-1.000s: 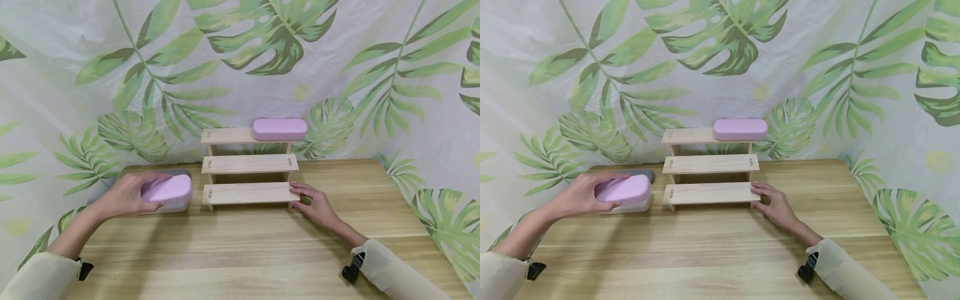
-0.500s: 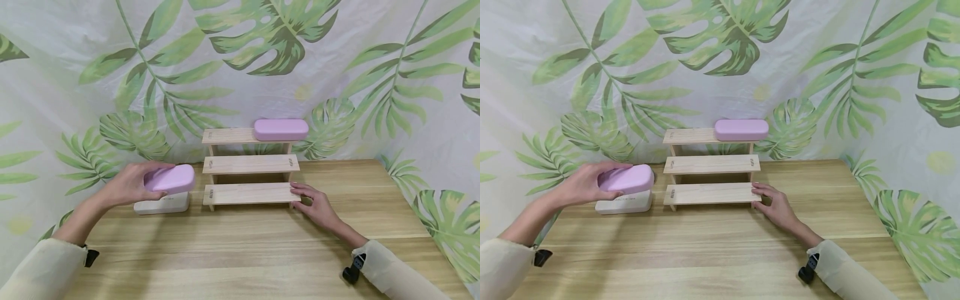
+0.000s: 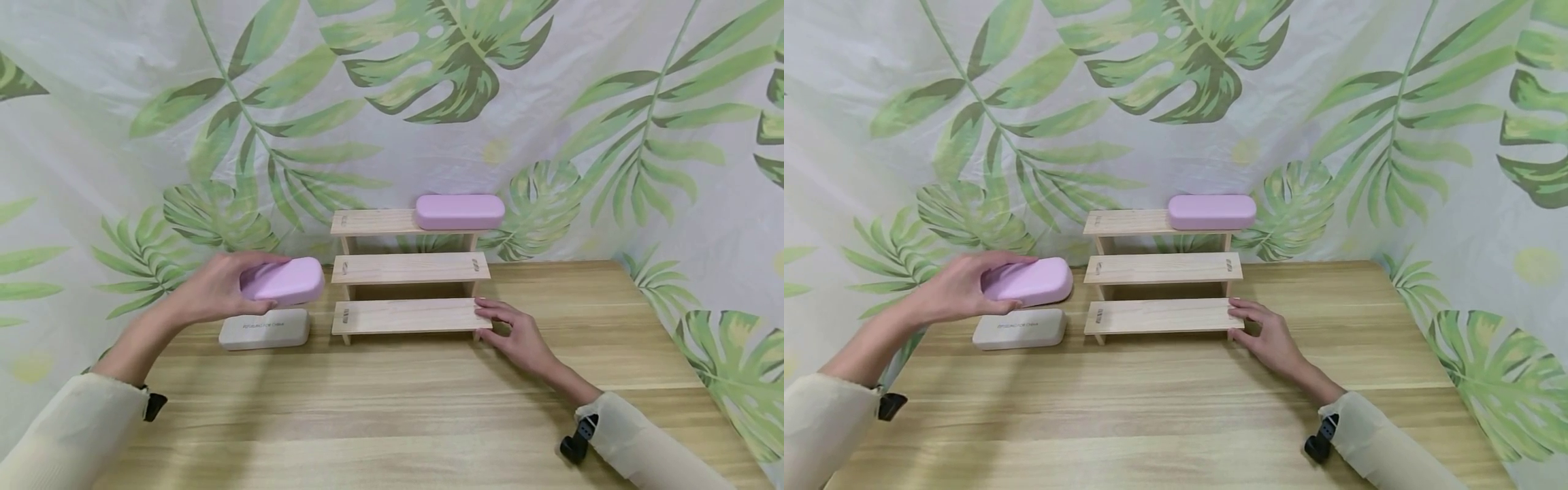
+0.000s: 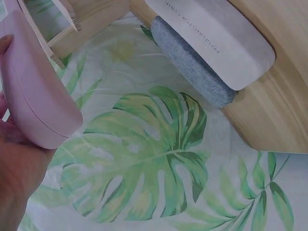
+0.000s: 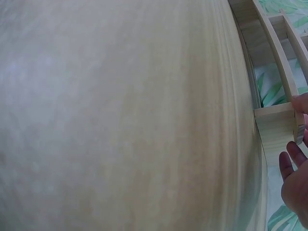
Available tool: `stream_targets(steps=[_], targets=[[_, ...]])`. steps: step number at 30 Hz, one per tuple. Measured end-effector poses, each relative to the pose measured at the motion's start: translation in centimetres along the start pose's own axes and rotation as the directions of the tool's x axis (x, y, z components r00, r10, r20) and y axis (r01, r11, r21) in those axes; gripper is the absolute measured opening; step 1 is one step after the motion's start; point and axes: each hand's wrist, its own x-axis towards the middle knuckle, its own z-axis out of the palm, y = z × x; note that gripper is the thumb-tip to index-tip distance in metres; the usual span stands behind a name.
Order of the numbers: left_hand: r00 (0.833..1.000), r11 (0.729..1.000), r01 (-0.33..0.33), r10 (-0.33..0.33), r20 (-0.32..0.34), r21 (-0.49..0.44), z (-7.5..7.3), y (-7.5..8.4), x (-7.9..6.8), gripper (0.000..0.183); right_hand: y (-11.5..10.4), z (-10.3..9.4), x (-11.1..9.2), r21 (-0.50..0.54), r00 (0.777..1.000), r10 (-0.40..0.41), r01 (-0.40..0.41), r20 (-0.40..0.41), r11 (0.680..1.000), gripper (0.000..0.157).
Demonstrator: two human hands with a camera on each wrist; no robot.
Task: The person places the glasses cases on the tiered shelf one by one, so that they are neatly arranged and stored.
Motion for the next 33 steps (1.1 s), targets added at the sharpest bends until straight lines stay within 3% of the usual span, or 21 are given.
stream_targets(steps=[12, 33], targets=[[1.0, 1.0, 0.023, -0.023, 0.002, -0.022, -0.5, 0.1, 1.7, 0.067, 0.1, 0.1, 0.0, 0.004, 1.0, -0.008, 0.008, -0.007, 1.0, 0.041], [0.995, 0.996, 0.08, -0.077, 0.062, -0.046, -0.9, 0.6, 5.6, 0.07, -0.1, 0.1, 0.0, -0.002, 1.0, -0.012, 0.012, -0.01, 1.0, 0.041]])
